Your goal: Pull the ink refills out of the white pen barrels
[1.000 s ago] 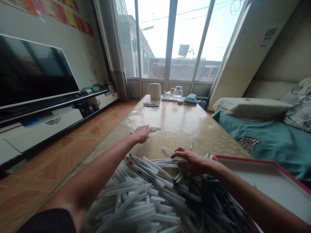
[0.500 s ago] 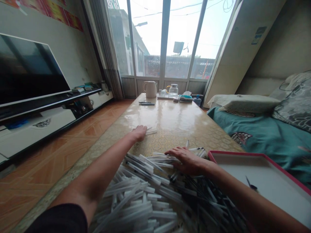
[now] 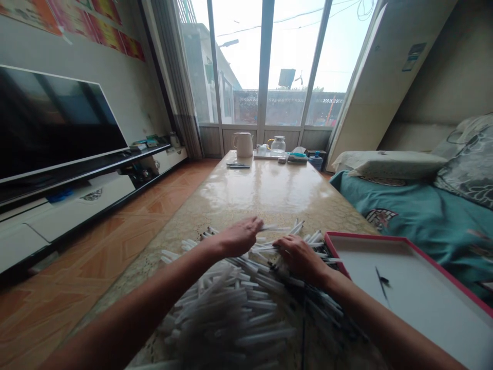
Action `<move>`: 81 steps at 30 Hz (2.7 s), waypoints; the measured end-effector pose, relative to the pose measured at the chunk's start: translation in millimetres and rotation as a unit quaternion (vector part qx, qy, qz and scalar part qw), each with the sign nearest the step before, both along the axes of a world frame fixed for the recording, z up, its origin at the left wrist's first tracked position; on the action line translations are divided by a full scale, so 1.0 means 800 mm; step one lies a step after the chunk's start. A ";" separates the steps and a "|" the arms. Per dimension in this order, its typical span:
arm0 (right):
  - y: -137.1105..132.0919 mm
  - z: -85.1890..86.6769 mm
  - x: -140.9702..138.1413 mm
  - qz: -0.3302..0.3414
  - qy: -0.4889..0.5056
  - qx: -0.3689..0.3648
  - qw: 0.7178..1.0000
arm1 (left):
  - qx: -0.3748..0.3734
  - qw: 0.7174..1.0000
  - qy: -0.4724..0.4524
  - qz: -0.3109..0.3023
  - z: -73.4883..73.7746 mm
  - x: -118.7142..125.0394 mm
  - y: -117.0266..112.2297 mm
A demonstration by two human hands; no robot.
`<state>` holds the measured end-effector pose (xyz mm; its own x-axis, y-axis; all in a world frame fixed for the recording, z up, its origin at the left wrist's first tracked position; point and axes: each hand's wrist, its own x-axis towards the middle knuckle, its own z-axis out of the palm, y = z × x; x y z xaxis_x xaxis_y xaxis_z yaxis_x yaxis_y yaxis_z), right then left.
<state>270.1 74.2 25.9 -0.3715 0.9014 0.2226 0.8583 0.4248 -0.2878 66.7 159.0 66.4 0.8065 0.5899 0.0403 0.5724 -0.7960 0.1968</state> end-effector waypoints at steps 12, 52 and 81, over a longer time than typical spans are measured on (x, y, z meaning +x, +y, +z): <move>-0.061 0.015 0.018 -0.029 0.005 0.040 0.999 | 0.035 0.993 -0.095 0.055 -0.007 -0.059 -0.083; -0.113 -0.026 -0.179 -0.044 0.092 0.005 0.995 | 0.051 0.994 -0.090 0.019 -0.044 -0.172 -0.111; -0.084 -0.022 -0.098 -0.049 0.187 0.069 0.979 | 0.019 0.909 -0.131 0.395 -0.087 -0.254 -0.023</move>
